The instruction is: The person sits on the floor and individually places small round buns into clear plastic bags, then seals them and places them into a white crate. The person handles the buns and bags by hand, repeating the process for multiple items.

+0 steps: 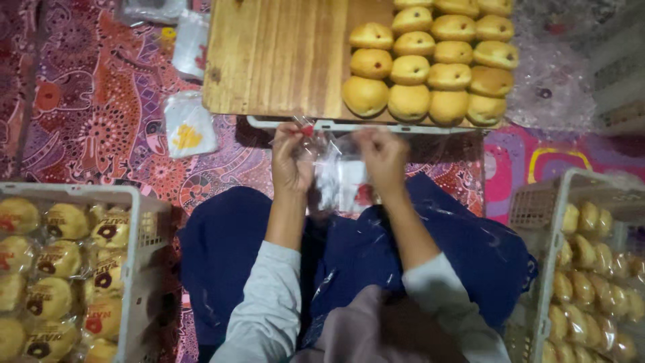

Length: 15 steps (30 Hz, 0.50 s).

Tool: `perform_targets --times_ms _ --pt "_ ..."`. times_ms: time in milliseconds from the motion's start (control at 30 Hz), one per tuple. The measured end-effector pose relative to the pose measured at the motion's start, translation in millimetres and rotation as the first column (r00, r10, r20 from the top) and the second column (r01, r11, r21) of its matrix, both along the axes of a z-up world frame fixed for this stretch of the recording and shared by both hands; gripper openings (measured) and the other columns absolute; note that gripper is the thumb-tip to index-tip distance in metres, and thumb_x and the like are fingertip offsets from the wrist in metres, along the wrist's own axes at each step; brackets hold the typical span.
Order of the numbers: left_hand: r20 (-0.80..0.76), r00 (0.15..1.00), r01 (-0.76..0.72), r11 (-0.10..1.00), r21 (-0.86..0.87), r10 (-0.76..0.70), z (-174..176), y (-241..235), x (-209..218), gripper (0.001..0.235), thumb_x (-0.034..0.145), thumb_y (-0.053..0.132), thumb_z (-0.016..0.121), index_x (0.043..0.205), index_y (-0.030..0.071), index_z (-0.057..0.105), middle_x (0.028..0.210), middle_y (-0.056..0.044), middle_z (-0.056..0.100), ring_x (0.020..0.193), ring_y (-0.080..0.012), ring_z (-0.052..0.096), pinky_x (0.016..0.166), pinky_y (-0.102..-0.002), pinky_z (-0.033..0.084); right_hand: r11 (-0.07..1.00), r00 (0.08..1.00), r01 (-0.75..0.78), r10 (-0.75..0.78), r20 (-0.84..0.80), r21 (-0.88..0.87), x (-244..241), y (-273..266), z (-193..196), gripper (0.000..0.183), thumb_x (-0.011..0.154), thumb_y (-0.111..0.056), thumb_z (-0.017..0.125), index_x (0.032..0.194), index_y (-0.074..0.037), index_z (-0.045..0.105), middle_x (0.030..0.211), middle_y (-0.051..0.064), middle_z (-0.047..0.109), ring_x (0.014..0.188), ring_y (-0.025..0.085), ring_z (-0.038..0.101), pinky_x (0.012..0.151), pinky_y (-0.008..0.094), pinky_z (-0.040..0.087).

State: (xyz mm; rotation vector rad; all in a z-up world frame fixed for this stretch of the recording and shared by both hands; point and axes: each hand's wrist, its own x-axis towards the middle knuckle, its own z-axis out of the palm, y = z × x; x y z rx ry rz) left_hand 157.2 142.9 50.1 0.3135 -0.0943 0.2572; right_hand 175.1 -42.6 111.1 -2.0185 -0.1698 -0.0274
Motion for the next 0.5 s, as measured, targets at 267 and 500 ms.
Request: perform_targets --times_ms 267,500 --pt "-0.245 0.963 -0.019 0.871 -0.491 -0.116 -14.8 18.5 -3.7 0.032 0.103 0.032 0.058 0.113 0.003 0.067 0.109 -0.018 0.072 0.098 -0.0323 0.067 0.111 -0.064 0.044 0.884 0.895 0.331 -0.185 0.405 -0.329 59.8 22.3 -34.3 0.063 0.084 -0.030 0.092 0.128 0.001 0.058 0.130 0.024 0.051 0.117 0.043 0.058 0.095 0.049 0.051" --pt "-0.263 0.965 -0.120 0.857 -0.501 -0.019 -13.1 24.0 -3.8 0.044 0.103 0.037 0.052 0.119 -0.002 0.061 0.116 -0.022 0.066 0.111 -0.0360 0.064 0.111 -0.067 0.043 0.912 0.876 0.243 -0.060 0.479 -0.329 40.6 8.8 -56.1 0.062 0.087 -0.022 0.092 0.129 0.001 0.053 0.128 0.023 0.058 0.122 0.044 0.055 0.107 0.051 0.044"
